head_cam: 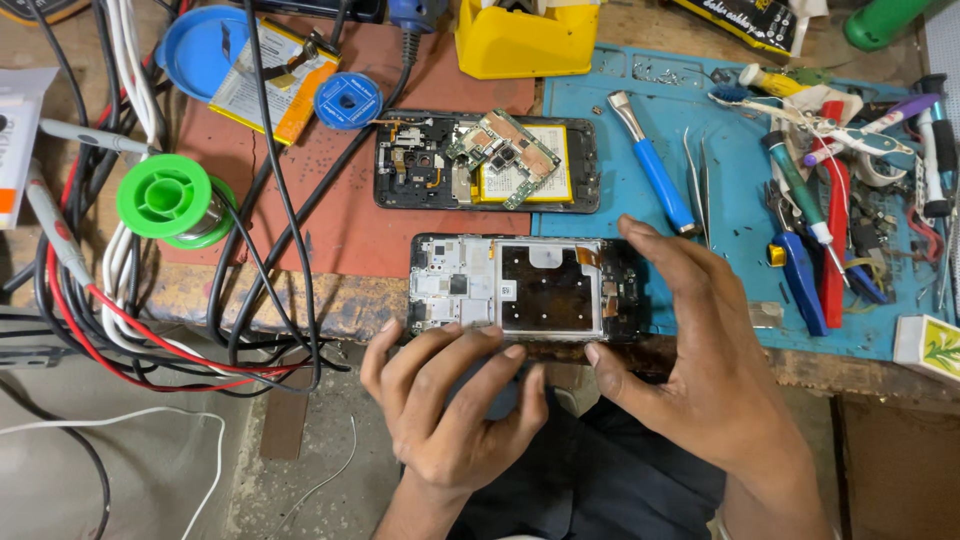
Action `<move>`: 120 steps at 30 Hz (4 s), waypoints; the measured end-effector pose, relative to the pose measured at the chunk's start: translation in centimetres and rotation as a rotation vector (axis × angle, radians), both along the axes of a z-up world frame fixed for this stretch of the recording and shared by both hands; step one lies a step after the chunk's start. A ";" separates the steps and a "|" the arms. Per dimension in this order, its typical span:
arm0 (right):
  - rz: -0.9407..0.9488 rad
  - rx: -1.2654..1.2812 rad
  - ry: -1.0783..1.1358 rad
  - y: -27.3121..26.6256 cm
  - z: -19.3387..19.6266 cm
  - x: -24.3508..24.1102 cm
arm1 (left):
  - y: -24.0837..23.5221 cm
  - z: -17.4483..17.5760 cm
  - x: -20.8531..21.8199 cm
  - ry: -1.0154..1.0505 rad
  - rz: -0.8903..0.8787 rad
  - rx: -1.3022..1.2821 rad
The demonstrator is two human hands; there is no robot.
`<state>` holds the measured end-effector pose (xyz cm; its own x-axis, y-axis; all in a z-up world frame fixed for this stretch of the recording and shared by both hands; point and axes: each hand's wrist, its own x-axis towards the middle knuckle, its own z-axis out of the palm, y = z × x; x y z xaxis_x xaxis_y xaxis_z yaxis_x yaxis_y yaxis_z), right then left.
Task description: The person disassembles a smartphone, removes a ribbon cable, and uses a screwdriver to adjust internal components. They then use a multimeter to test electrical continuity on the ribbon cable.
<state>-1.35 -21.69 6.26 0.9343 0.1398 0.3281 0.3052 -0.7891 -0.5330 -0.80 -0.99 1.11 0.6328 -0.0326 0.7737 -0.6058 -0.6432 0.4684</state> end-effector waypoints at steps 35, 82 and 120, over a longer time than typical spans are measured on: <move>-0.102 0.410 -0.440 0.8 -3.2 -0.9 | 20.3 3.7 8.9 0.387 0.699 0.098; -0.054 0.136 -0.360 31.8 2.6 17.6 | 20.0 -4.3 -3.1 -0.262 0.486 -0.257; -0.275 0.397 -0.699 -2.9 -7.6 -3.2 | -1.1 2.7 2.6 0.451 -0.959 -0.119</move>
